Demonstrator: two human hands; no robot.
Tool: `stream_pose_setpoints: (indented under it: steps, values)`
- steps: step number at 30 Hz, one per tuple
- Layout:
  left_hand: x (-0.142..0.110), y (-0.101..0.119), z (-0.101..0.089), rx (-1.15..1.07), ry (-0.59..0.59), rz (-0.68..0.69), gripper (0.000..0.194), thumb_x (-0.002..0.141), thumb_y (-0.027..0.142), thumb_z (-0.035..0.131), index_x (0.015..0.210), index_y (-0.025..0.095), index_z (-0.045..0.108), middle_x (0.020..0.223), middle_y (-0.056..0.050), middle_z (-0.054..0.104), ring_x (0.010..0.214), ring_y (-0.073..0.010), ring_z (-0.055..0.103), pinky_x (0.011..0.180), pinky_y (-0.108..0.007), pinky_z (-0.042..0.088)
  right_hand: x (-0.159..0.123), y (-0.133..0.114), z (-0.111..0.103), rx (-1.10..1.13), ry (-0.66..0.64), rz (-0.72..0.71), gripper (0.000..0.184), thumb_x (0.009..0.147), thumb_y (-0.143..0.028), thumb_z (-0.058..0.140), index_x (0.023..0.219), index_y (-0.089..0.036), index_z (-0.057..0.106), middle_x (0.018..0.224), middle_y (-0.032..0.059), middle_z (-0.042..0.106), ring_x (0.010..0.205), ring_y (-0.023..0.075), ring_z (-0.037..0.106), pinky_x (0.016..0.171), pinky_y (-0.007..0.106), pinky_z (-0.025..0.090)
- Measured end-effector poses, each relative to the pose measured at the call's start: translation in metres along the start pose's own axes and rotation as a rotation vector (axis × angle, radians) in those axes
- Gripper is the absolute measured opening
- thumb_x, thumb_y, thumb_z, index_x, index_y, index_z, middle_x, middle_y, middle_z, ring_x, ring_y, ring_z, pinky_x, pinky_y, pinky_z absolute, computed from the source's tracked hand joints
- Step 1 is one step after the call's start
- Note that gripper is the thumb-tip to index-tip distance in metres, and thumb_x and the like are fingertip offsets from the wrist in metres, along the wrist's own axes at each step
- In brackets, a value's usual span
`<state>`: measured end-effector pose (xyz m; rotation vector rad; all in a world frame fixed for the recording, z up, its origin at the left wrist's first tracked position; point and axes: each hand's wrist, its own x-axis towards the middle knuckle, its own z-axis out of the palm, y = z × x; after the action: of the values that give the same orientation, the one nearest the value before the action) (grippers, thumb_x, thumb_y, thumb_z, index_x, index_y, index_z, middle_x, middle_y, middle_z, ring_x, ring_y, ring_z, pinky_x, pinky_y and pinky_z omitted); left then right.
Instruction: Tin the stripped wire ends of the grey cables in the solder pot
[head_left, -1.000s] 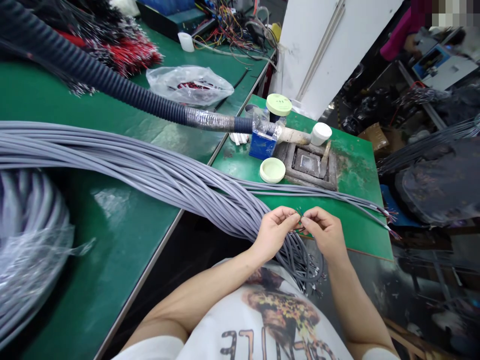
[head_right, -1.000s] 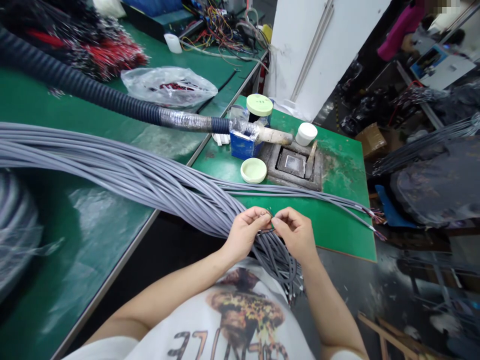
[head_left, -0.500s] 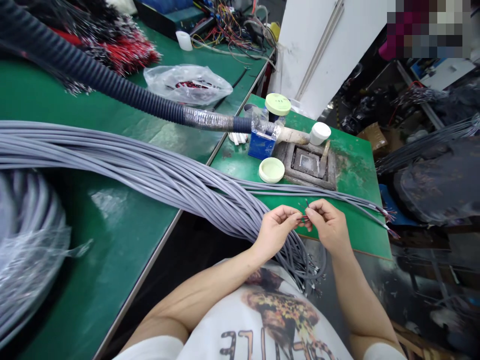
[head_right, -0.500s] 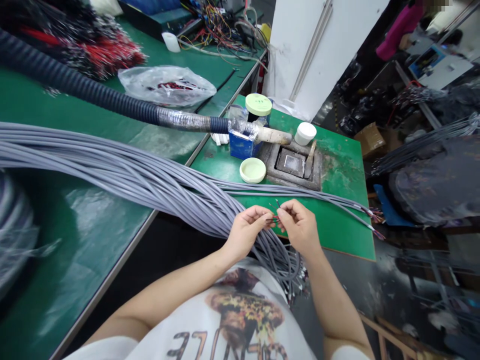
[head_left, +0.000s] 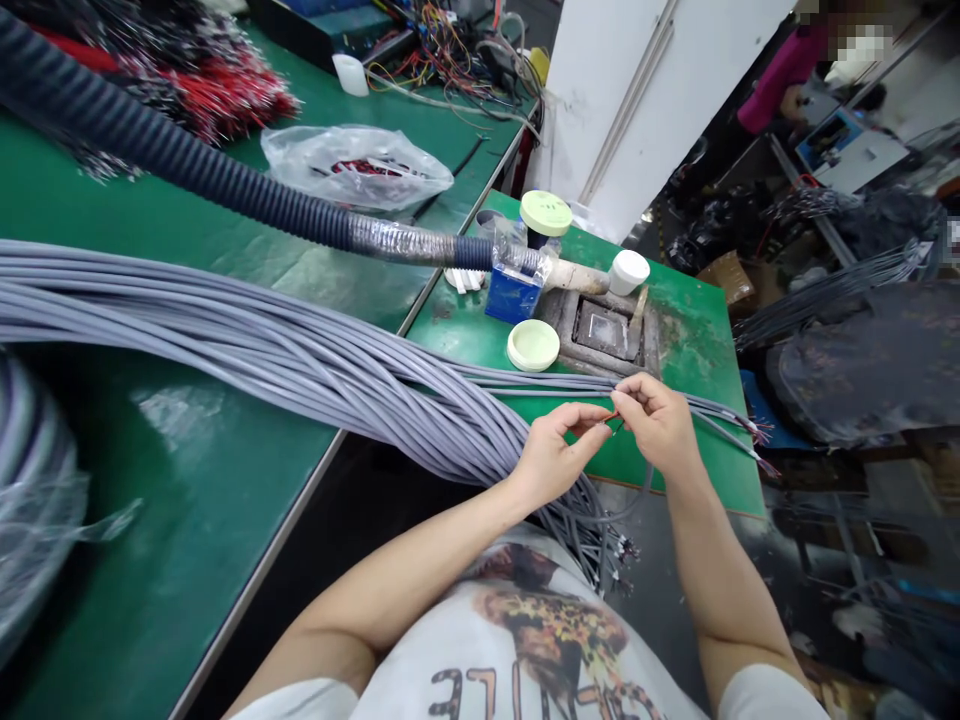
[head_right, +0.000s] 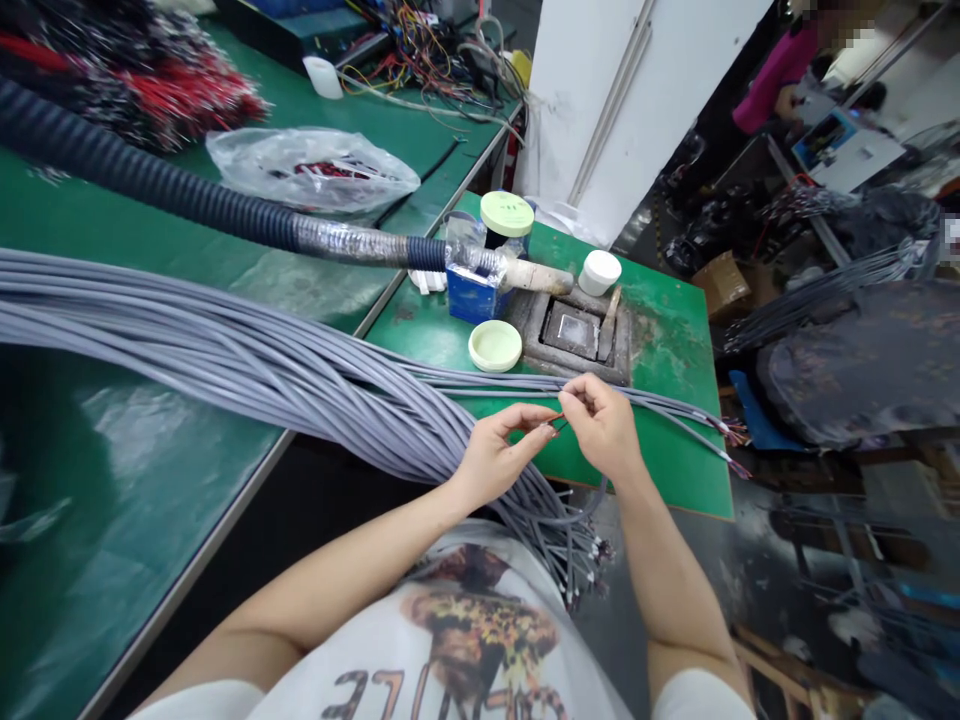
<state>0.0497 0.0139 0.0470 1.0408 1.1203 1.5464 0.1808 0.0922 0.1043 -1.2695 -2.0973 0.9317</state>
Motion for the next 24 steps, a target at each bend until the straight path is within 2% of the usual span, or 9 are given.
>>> stream_pose_setpoints:
  steps: [4,7,11,15,24]
  values:
    - [0.002,-0.002,-0.014,0.247,-0.015,0.228,0.026,0.084,0.022,0.058,0.109,0.021,0.066,0.087,-0.006,0.071,0.080,-0.0181,0.061,0.081,-0.032,0.046,0.034,0.017,-0.016,-0.110,0.024,-0.028,0.015,0.081,-0.030,0.055,0.072,-0.018,0.058,0.054,-0.0043,0.049,0.048,0.0097,0.042,0.047,0.023,0.030]
    - [0.004,-0.010,-0.021,0.338,-0.012,0.307,0.027,0.085,0.022,0.056,0.110,0.021,0.066,0.087,-0.006,0.071,0.079,-0.0190,0.060,0.079,-0.033,0.045,0.066,0.032,-0.029,-0.258,0.008,-0.028,0.015,0.077,-0.028,0.053,0.070,-0.017,0.060,0.054,-0.0026,0.053,0.049,0.0107,0.044,0.048,0.023,0.031]
    - [0.006,-0.019,-0.023,0.395,-0.041,0.347,0.026,0.086,0.022,0.055,0.109,0.021,0.066,0.085,-0.007,0.070,0.079,-0.0191,0.060,0.077,-0.033,0.045,0.105,0.049,-0.033,-0.555,-0.028,0.003,0.017,0.074,-0.024,0.050,0.071,-0.016,0.065,0.063,0.0020,0.064,0.057,0.0133,0.053,0.055,0.024,0.036]
    - [0.007,-0.020,-0.023,0.407,-0.044,0.349,0.023,0.087,0.022,0.053,0.106,0.021,0.066,0.084,-0.007,0.069,0.078,-0.0190,0.060,0.076,-0.033,0.045,0.130,0.061,-0.025,-0.685,-0.053,0.023,0.017,0.072,-0.022,0.051,0.070,-0.016,0.067,0.067,0.0041,0.066,0.063,0.0152,0.056,0.058,0.025,0.036]
    - [0.009,-0.017,-0.024,0.396,-0.069,0.369,0.021,0.087,0.019,0.052,0.102,0.021,0.066,0.087,-0.007,0.072,0.078,-0.0196,0.060,0.077,-0.034,0.043,0.151,0.075,-0.011,-0.846,-0.086,0.090,0.019,0.072,-0.020,0.051,0.077,-0.016,0.069,0.077,0.0089,0.070,0.072,0.0202,0.060,0.064,0.027,0.037]
